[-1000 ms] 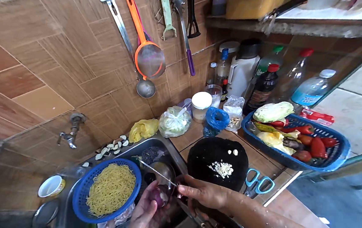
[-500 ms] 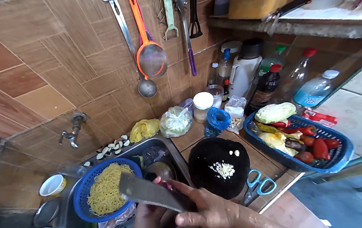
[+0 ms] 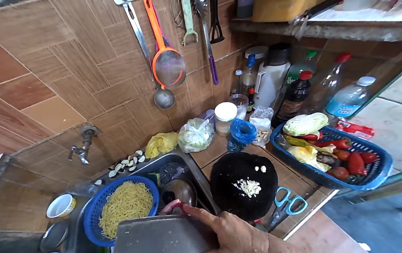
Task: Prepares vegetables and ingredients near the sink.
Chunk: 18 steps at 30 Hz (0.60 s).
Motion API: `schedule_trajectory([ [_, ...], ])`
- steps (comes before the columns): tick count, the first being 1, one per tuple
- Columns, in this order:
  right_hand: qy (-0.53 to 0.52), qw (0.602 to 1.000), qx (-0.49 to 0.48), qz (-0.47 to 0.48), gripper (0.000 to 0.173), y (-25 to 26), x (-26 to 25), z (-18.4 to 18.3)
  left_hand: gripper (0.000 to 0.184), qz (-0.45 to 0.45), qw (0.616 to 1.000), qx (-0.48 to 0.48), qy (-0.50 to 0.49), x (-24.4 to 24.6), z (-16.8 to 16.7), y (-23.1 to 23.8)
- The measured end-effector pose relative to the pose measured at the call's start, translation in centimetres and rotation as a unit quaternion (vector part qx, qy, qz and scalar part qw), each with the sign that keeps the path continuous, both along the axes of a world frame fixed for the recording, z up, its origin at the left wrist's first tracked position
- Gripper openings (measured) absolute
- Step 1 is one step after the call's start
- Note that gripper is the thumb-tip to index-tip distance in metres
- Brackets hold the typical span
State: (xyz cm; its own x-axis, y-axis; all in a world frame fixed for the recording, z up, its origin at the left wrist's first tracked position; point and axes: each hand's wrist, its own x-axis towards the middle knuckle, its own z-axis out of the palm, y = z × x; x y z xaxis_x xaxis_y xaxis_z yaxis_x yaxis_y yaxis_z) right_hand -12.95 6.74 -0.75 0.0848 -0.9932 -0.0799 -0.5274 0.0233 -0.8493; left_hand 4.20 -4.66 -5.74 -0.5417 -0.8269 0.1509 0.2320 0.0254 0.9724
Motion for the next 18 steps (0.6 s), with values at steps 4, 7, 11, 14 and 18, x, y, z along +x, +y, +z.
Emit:
schedule_trajectory([
  [4,0.012,0.999,-0.033,-0.017,0.085,0.1,-0.4,-0.4,0.055,-0.022,0.999,-0.019,0.036,0.3,0.2,1.3],
  [7,0.017,1.0,-0.01,-0.011,0.094,0.4,-0.2,-0.3,0.035,0.009,1.0,0.003,-0.019,-0.3,0.5,0.7],
  [11,0.019,0.999,0.033,-0.001,0.101,0.5,0.1,0.5,0.033,0.025,0.996,-0.054,-0.063,-0.1,0.4,0.2],
  [14,0.02,1.0,-0.007,-0.016,0.09,0.3,0.0,0.0,0.034,-0.002,0.998,-0.053,0.014,0.2,0.1,0.6],
  [18,0.0,0.999,-0.026,-0.02,0.091,0.4,0.0,-0.3,0.036,0.004,0.998,-0.051,0.045,-0.4,0.1,0.9],
])
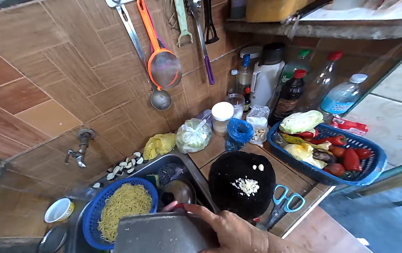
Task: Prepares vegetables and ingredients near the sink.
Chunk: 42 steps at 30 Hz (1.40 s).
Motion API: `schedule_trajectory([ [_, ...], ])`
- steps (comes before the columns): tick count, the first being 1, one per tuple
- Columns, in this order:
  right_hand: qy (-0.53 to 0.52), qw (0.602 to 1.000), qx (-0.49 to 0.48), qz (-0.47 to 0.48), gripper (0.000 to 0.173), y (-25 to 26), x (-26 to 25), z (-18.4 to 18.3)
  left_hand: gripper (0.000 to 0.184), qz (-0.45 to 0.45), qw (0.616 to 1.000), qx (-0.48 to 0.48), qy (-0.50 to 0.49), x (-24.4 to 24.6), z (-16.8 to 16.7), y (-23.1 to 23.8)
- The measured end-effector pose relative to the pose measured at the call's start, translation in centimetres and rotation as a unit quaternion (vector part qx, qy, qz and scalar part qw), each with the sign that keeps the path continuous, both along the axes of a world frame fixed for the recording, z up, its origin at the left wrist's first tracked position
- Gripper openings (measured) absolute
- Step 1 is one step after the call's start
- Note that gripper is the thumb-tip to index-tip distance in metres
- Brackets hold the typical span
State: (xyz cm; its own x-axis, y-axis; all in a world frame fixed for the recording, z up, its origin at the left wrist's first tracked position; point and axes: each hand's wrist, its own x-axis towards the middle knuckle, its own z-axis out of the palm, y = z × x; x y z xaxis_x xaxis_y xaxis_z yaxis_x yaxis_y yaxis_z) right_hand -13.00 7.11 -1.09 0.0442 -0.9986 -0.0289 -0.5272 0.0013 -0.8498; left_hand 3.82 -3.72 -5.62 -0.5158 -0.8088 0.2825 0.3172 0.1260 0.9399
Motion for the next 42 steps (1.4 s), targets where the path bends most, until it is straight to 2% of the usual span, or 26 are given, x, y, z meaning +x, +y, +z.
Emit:
schedule_trajectory([
  [2,0.003,1.0,0.017,0.005,0.097,0.2,0.2,0.4,0.023,0.022,0.999,0.028,-0.014,-0.2,-0.2,-0.4],
  [8,-0.019,1.0,-0.016,-0.009,0.086,-0.2,0.0,-0.1,0.032,0.007,0.997,0.07,0.031,-0.3,1.2,0.6],
  [10,-0.026,0.999,-0.029,-0.005,0.088,0.0,0.1,-0.2,0.025,0.02,0.997,0.073,0.017,-0.4,1.2,0.3],
  [13,-0.008,1.0,0.006,0.01,0.097,0.0,0.2,0.4,0.021,0.023,0.999,0.043,-0.007,-0.3,0.0,-0.6],
  [15,-0.001,1.0,0.004,0.009,0.093,-0.1,0.2,0.3,0.021,0.012,0.999,0.044,-0.007,-0.1,-0.1,-0.6],
  [16,-0.006,1.0,0.0,0.007,0.09,-0.2,0.1,0.2,0.024,0.006,0.999,0.039,-0.005,0.1,0.0,-0.4],
  [18,-0.026,0.999,-0.028,-0.001,0.085,-0.5,-0.2,-0.3,0.043,0.008,1.0,0.03,0.001,0.4,0.1,0.4],
  [20,-0.07,0.997,-0.044,-0.003,0.081,-0.7,-0.7,-0.7,0.051,0.049,0.997,0.032,-0.06,0.4,0.7,1.1],
  [21,-0.098,0.994,-0.043,0.0,0.08,-0.9,-1.0,-0.9,0.047,0.067,0.993,0.027,-0.096,0.2,1.0,1.2],
  [23,-0.154,0.988,-0.026,-0.011,0.08,-1.0,-1.4,-1.0,0.027,0.089,0.981,0.044,-0.166,-0.3,1.6,1.2],
  [24,-0.176,0.984,-0.005,-0.022,0.081,-1.0,-1.7,-0.9,0.015,0.073,0.977,0.096,-0.176,-0.3,1.7,1.0],
  [25,-0.191,0.981,0.027,-0.032,0.084,-1.0,-2.0,-0.8,0.015,0.062,0.97,0.156,-0.174,-0.3,1.6,0.6],
  [27,-0.211,0.973,0.078,-0.046,0.088,-1.1,-2.7,-0.6,0.032,0.07,0.95,0.256,-0.165,-0.6,1.1,0.0],
  [29,-0.214,0.971,0.096,-0.045,0.089,-0.7,-2.8,-0.6,0.033,0.065,0.931,0.333,-0.134,-1.0,1.3,-0.1],
  [33,-0.172,0.984,0.054,0.005,0.094,0.0,-1.9,-0.8,0.043,0.01,0.933,0.36,-0.016,-0.6,1.4,0.0],
  [35,-0.151,0.988,0.03,0.025,0.099,0.3,-1.2,-0.9,0.037,-0.006,0.936,0.352,0.008,-0.6,1.8,-0.1],
  [38,-0.121,0.991,0.043,0.026,0.111,0.6,-0.4,-0.6,0.036,-0.044,0.891,0.447,0.062,-1.2,2.8,-0.5],
  [40,-0.109,0.993,0.051,0.019,0.114,0.6,-0.1,-0.4,0.033,-0.086,0.895,0.425,0.101,-1.0,1.9,-0.7],
  [42,-0.109,0.993,0.037,0.009,0.113,0.5,-0.1,-0.5,0.035,-0.099,0.925,0.355,0.095,-0.6,1.3,-0.6],
])
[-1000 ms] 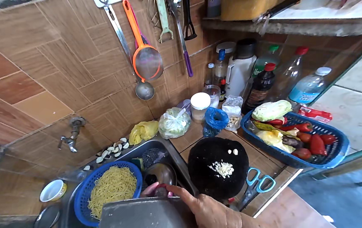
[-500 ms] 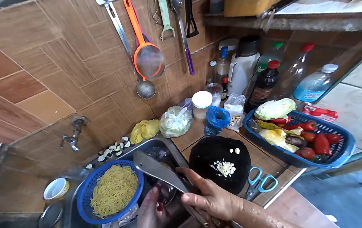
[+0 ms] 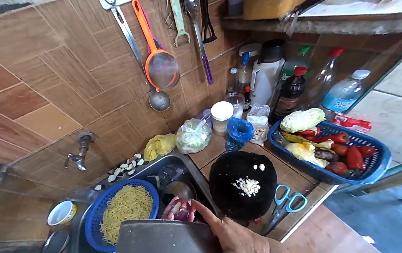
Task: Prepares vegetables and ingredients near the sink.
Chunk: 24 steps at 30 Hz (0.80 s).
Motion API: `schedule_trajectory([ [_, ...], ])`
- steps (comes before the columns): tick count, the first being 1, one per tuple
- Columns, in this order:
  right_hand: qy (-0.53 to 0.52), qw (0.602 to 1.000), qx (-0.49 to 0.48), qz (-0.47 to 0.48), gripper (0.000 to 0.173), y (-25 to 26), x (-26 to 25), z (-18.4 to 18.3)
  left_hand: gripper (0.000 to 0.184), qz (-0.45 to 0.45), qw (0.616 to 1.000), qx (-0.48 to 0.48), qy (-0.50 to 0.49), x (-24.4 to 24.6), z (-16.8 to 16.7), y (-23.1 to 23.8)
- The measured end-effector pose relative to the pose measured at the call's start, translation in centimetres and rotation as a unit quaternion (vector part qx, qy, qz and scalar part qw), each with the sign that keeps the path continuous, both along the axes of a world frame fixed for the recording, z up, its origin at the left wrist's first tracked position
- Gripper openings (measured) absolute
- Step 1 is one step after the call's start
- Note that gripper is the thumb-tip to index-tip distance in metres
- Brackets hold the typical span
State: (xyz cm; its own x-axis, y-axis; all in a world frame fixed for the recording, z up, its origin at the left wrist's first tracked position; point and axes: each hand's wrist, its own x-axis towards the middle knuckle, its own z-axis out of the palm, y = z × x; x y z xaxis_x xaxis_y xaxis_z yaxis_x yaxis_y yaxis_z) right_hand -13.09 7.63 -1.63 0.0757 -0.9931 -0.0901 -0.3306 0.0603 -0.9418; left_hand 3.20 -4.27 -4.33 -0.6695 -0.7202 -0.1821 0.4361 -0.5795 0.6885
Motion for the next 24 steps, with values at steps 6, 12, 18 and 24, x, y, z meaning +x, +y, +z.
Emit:
schedule_trajectory([
  [6,0.01,0.997,-0.071,-0.009,0.1,0.0,-0.3,-0.4,0.054,0.025,0.976,-0.212,-0.046,0.5,-0.8,0.1],
  [12,0.004,0.99,-0.136,-0.028,0.091,-0.4,-0.5,-0.9,0.062,0.079,0.967,-0.223,-0.092,0.7,-1.2,0.6],
  [18,0.016,0.99,-0.134,-0.039,0.091,-0.3,-0.2,-1.0,0.046,0.105,0.98,-0.132,-0.106,0.0,0.2,1.9],
  [24,-0.014,0.99,-0.132,-0.043,0.084,-0.4,-0.8,-1.0,0.041,0.073,0.985,-0.136,-0.076,0.4,-0.1,1.9],
])
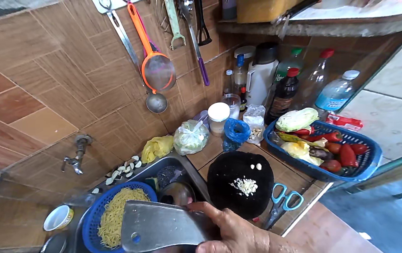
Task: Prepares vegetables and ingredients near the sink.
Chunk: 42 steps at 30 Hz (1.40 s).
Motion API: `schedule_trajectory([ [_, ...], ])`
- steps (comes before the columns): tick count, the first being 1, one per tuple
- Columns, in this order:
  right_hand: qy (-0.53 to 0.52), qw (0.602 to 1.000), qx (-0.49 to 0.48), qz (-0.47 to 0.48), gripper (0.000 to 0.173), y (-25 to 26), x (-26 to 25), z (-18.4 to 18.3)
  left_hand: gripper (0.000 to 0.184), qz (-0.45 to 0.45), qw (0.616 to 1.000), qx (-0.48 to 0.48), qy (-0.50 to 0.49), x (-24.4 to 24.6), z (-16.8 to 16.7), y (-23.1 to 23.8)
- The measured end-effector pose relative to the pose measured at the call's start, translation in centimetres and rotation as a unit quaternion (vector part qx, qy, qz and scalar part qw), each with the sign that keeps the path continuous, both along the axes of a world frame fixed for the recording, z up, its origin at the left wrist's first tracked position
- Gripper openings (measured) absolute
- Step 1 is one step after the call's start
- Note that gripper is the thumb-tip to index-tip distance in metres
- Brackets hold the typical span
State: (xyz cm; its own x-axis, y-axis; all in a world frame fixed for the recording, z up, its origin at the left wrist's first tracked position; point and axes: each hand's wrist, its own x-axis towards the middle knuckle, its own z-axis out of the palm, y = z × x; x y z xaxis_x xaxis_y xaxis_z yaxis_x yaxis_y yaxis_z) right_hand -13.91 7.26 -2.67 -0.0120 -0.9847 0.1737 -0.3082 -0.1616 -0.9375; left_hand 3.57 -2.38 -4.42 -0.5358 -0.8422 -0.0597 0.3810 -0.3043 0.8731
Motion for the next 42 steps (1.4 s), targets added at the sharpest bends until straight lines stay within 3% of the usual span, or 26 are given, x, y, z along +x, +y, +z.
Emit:
schedule_trajectory([
  [4,-0.068,0.997,0.031,0.018,0.078,-0.2,-0.5,-0.2,0.009,-0.045,0.998,0.033,-0.011,0.6,0.9,0.2],
  [6,-0.091,0.994,0.057,0.029,0.077,-0.5,-0.8,-0.2,0.024,-0.056,0.994,0.094,0.003,0.5,1.5,0.1],
  [10,-0.109,0.987,0.111,0.034,0.075,-1.1,-1.4,-0.4,0.015,-0.107,0.981,0.159,0.038,1.0,1.1,-0.4],
  [15,-0.185,0.963,0.189,0.041,0.071,-1.3,-1.7,-0.7,0.034,-0.191,0.955,0.198,0.11,1.6,-0.8,-1.7],
  [18,-0.218,0.948,0.229,0.045,0.087,-1.0,-2.2,-0.4,0.037,-0.186,0.956,0.184,0.131,1.8,-1.8,-2.4],
  [21,-0.235,0.936,0.259,0.048,0.095,-0.7,-2.4,0.1,0.035,-0.112,0.974,0.176,0.092,1.6,-1.5,-2.5],
  [24,-0.243,0.934,0.249,0.084,0.094,-0.7,-2.2,-0.2,0.04,-0.05,0.99,0.129,0.01,0.8,-0.3,-1.8],
  [26,-0.222,0.942,0.226,0.107,0.096,-0.8,-1.9,-0.3,0.029,-0.03,0.994,0.1,-0.021,0.2,0.0,-1.3],
  [32,-0.16,0.968,0.176,0.077,0.081,-1.1,-1.0,-0.3,0.026,-0.005,0.997,0.066,-0.046,-0.9,0.9,-0.1],
  [38,-0.174,0.961,0.204,0.064,0.074,-1.1,-1.7,-0.7,0.03,-0.085,0.989,0.097,-0.076,0.3,1.3,-1.1],
  [42,-0.186,0.957,0.21,0.067,0.075,-1.2,-1.9,-0.8,0.028,-0.147,0.98,0.133,0.003,1.5,0.3,-1.9],
])
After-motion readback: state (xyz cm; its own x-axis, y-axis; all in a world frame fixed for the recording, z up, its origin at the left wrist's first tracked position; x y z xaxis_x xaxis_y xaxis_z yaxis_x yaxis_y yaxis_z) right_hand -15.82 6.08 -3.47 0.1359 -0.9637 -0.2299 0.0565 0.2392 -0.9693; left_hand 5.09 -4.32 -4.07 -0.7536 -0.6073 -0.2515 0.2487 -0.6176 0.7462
